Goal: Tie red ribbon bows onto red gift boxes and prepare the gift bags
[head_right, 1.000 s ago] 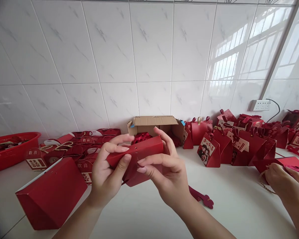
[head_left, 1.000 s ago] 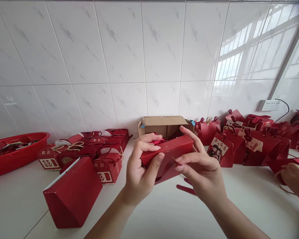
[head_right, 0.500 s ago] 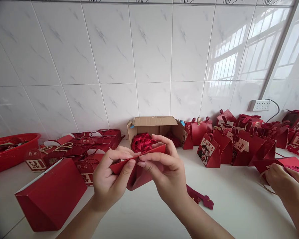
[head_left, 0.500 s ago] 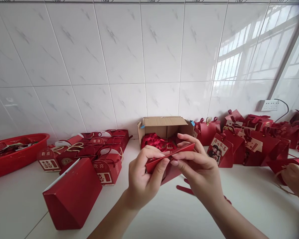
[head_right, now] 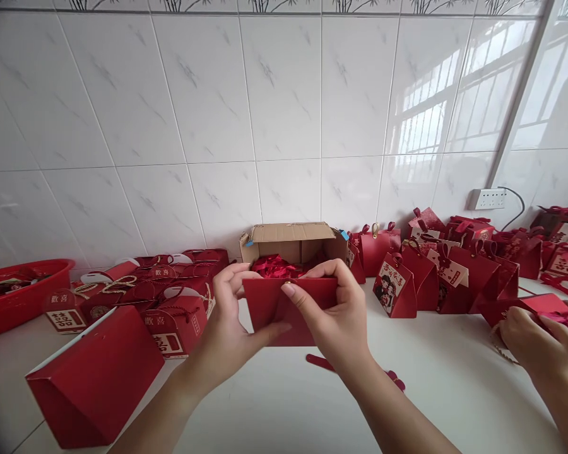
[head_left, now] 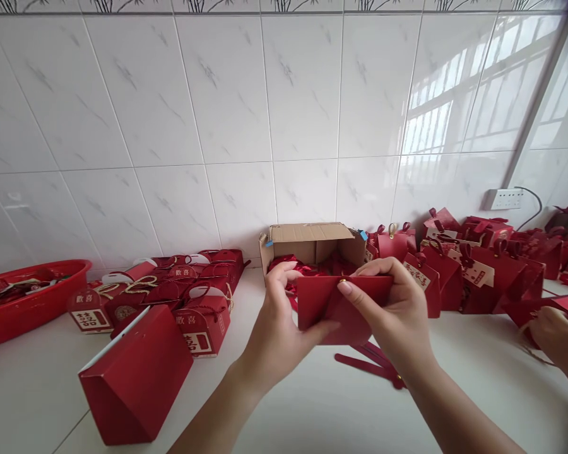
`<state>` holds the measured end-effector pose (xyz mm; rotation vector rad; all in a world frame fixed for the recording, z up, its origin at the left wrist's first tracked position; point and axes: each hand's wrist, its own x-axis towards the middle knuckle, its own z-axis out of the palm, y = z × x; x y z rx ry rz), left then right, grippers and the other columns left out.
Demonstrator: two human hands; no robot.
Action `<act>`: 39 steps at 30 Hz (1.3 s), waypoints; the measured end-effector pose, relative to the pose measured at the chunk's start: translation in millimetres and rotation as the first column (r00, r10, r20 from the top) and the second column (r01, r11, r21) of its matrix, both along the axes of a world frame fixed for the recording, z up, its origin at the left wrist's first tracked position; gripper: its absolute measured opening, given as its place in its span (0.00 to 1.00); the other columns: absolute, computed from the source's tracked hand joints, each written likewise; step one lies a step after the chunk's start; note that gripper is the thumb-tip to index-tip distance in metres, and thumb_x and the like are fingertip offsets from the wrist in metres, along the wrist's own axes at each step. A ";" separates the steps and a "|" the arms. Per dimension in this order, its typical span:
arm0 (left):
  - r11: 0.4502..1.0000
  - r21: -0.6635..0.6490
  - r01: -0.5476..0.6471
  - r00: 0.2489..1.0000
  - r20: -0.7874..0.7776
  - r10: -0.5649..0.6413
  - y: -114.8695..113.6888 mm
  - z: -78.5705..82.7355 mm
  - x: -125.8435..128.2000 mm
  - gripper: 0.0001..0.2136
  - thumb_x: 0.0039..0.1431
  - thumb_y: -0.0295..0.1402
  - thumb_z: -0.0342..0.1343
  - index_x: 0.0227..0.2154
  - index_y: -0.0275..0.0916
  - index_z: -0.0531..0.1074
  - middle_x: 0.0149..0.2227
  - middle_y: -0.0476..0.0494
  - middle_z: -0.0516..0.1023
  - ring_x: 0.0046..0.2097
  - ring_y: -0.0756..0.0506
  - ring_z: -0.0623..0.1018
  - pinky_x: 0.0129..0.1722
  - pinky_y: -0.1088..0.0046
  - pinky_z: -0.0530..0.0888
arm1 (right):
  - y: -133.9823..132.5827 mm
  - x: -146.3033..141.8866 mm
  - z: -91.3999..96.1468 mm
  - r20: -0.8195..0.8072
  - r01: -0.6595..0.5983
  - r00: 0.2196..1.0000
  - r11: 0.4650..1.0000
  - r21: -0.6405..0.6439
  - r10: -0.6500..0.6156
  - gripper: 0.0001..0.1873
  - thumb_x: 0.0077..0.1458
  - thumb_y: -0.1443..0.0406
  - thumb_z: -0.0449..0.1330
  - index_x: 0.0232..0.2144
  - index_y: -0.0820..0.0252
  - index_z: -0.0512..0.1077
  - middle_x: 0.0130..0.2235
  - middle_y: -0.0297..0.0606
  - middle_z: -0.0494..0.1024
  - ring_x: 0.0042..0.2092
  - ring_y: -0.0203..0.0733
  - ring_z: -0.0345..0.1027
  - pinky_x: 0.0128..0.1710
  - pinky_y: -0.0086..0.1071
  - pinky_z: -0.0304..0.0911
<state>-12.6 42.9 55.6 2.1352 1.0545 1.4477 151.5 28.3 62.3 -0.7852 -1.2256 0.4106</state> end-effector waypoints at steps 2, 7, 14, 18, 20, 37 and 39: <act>0.994 -0.092 -0.053 0.999 -0.010 0.053 1.4 5.3 -3.7 0.30 0.49 0.39 0.65 0.50 0.46 0.54 0.49 0.43 0.68 0.47 0.44 0.73 0.45 0.65 0.72 | 0.4 3.9 1.6 -0.013 0.043 0.999 0.998 0.035 -0.043 0.15 0.46 0.61 0.68 0.28 0.57 0.65 0.29 0.32 0.72 0.29 0.34 0.66 0.25 0.25 0.65; 0.965 -0.257 -0.043 0.994 -0.103 0.017 -3.0 34.2 -34.0 0.11 0.58 0.42 0.57 0.30 0.41 0.67 0.29 0.50 0.71 0.31 0.50 0.72 0.28 0.75 0.68 | 1.2 18.1 7.4 0.068 0.013 0.998 0.998 0.069 -0.017 0.13 0.47 0.62 0.68 0.28 0.57 0.66 0.31 0.33 0.71 0.32 0.35 0.66 0.27 0.26 0.64; 0.953 -0.088 0.292 0.904 0.351 -0.244 -29.4 53.7 -55.5 0.04 0.60 0.36 0.56 0.34 0.44 0.68 0.30 0.51 0.72 0.35 0.48 0.74 0.36 0.73 0.72 | -8.4 10.9 3.5 0.418 -0.315 0.881 0.934 0.169 0.222 0.13 0.50 0.67 0.66 0.31 0.56 0.63 0.29 0.31 0.69 0.31 0.34 0.63 0.28 0.28 0.61; 0.921 -0.270 0.279 0.948 0.233 -0.219 -38.8 46.1 -43.3 0.16 0.60 0.35 0.56 0.46 0.52 0.57 0.26 0.56 0.70 0.24 0.53 0.69 0.23 0.81 0.67 | -13.9 -0.8 -0.1 0.498 -0.401 0.831 0.887 0.227 0.249 0.14 0.49 0.71 0.66 0.31 0.56 0.63 0.30 0.31 0.69 0.29 0.32 0.63 0.28 0.27 0.60; 0.904 -0.330 0.272 0.962 0.067 -0.265 -38.1 43.4 -39.9 0.08 0.63 0.35 0.51 0.44 0.48 0.62 0.29 0.53 0.71 0.27 0.53 0.70 0.26 0.81 0.68 | -15.0 -1.7 -0.5 0.506 -0.404 0.828 0.882 0.243 0.240 0.15 0.48 0.72 0.66 0.31 0.57 0.63 0.30 0.31 0.69 0.30 0.32 0.63 0.29 0.27 0.61; 0.905 -0.232 0.355 0.934 0.062 -0.351 -34.5 34.9 -31.6 0.05 0.61 0.32 0.54 0.37 0.42 0.75 0.34 0.48 0.79 0.36 0.48 0.78 0.34 0.75 0.77 | -15.1 5.3 0.9 0.482 -0.374 0.847 0.895 0.242 0.224 0.16 0.48 0.76 0.64 0.33 0.56 0.63 0.32 0.33 0.71 0.33 0.34 0.67 0.31 0.29 0.66; 0.912 -0.188 0.365 0.930 0.022 -0.368 -35.6 36.2 -32.3 0.05 0.61 0.30 0.55 0.37 0.43 0.75 0.35 0.48 0.80 0.36 0.48 0.79 0.33 0.77 0.76 | -15.7 4.7 1.6 0.474 -0.376 0.851 0.892 0.252 0.225 0.16 0.48 0.76 0.64 0.33 0.56 0.63 0.32 0.33 0.71 0.33 0.34 0.67 0.32 0.29 0.67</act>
